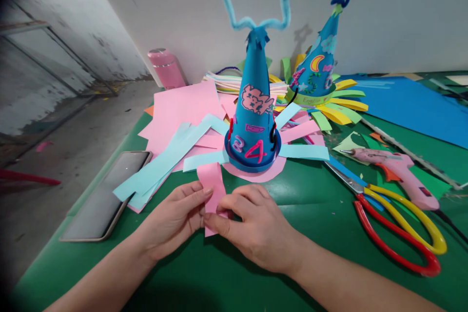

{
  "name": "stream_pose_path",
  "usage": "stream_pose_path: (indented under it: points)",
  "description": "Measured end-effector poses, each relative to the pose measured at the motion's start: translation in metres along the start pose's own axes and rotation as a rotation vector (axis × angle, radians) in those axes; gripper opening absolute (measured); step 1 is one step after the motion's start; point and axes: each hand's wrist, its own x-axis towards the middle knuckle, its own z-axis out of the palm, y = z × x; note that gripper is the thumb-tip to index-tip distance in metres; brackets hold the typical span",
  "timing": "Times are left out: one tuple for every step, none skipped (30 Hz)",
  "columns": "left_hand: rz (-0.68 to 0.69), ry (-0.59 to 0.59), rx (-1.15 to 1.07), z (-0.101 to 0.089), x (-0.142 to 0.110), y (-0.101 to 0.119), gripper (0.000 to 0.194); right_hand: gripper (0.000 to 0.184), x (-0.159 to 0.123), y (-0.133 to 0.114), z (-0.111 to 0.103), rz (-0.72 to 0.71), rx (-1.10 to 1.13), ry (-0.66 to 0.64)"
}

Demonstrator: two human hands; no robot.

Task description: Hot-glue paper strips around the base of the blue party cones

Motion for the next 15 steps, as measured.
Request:
stream_pose_path:
  points:
    - [-0.003,0.01,-0.006,0.0,0.0,0.0,0.013,0.031,0.0,0.0,-0.001,-0.002,0.018,-0.004]
    - [-0.004,0.017,-0.01,-0.001,0.0,-0.001,0.013,0.031,0.0,0.001,-0.002,-0.005,0.044,-0.01]
    - [-0.002,0.022,-0.012,-0.001,-0.001,-0.001,0.012,0.03,0.0,0.002,-0.004,-0.007,0.077,-0.014]
    - [0.001,0.022,-0.012,-0.001,-0.001,-0.001,0.01,0.03,0.0,0.002,-0.005,-0.011,0.114,-0.015]
    - [0.003,0.022,-0.009,-0.001,-0.001,-0.001,0.009,0.03,0.0,0.003,-0.006,-0.014,0.153,-0.011]
    - [0.009,0.023,-0.009,-0.001,-0.001,-0.001,0.008,0.031,0.0,0.003,-0.008,-0.012,0.196,-0.006]
    - [0.023,0.03,-0.015,-0.001,-0.002,-0.001,0.006,0.032,-0.001,0.003,-0.009,-0.001,0.245,0.003]
    - [0.045,0.047,-0.026,-0.001,-0.001,-0.001,0.004,0.035,-0.001,0.002,-0.009,0.032,0.299,0.02]
    - [0.078,0.076,-0.04,0.0,-0.001,-0.001,0.002,0.038,-0.002,0.001,-0.01,0.087,0.36,0.048]
    - [0.118,0.111,-0.051,0.0,-0.001,-0.001,0.001,0.041,-0.002,-0.001,-0.01,0.158,0.431,0.085]
    - [0.16,0.146,-0.055,0.001,-0.001,-0.001,0.002,0.043,-0.003,-0.002,-0.01,0.243,0.511,0.131]
    - [0.198,0.177,-0.049,0.001,0.0,-0.001,0.002,0.042,-0.004,-0.004,-0.009,0.337,0.598,0.177]
    - [0.227,0.202,-0.037,0.001,0.0,-0.001,0.003,0.04,-0.004,-0.006,-0.007,0.432,0.689,0.214]
    - [0.247,0.217,-0.023,0.001,0.0,-0.001,0.004,0.038,-0.003,-0.008,-0.006,0.519,0.779,0.232]
    - [0.258,0.223,-0.01,0.002,-0.001,-0.001,0.005,0.036,-0.003,-0.01,-0.004,0.594,0.864,0.231]
